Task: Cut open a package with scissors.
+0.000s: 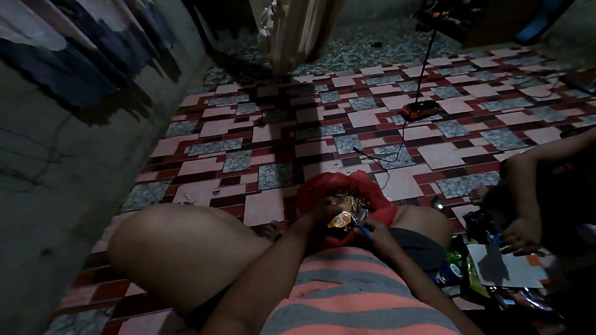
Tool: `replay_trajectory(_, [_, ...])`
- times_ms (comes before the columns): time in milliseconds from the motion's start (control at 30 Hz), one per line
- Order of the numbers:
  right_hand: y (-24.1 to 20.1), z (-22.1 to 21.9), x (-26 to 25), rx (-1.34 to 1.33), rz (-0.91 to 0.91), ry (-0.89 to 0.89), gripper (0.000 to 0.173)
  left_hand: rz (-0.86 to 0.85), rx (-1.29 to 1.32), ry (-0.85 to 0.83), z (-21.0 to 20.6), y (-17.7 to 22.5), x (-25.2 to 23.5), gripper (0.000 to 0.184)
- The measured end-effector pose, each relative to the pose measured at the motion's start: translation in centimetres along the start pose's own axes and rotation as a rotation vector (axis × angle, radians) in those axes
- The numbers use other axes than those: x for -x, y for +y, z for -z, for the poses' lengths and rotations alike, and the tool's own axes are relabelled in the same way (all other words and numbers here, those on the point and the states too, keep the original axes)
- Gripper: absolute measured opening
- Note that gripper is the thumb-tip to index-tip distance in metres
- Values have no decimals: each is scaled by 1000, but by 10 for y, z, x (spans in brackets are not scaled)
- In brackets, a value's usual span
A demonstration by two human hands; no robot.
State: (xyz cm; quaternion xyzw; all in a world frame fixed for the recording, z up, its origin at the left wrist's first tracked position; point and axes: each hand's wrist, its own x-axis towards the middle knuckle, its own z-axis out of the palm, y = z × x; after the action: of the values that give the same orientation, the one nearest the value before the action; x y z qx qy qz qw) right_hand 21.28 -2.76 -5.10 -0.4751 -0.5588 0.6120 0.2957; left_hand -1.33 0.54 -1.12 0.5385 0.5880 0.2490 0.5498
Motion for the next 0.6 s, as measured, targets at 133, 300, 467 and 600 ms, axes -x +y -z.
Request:
replay_trajectory(133, [-2,2,-1,-19,-50,29,25,41,43,14,1,-1,-2,29])
replay_trajectory(300, [-4,2,1,-124,-47,-65,25,55,-60,47,1,9,6,34])
replay_trajectory(467, [-5,1,4,-89,-20,-64,24,26,-134,48,1,5,2,31])
replay_trajectory(600, [-4,2,3,-28,-5,-51,25,-2,-221,28,3,6,2,35])
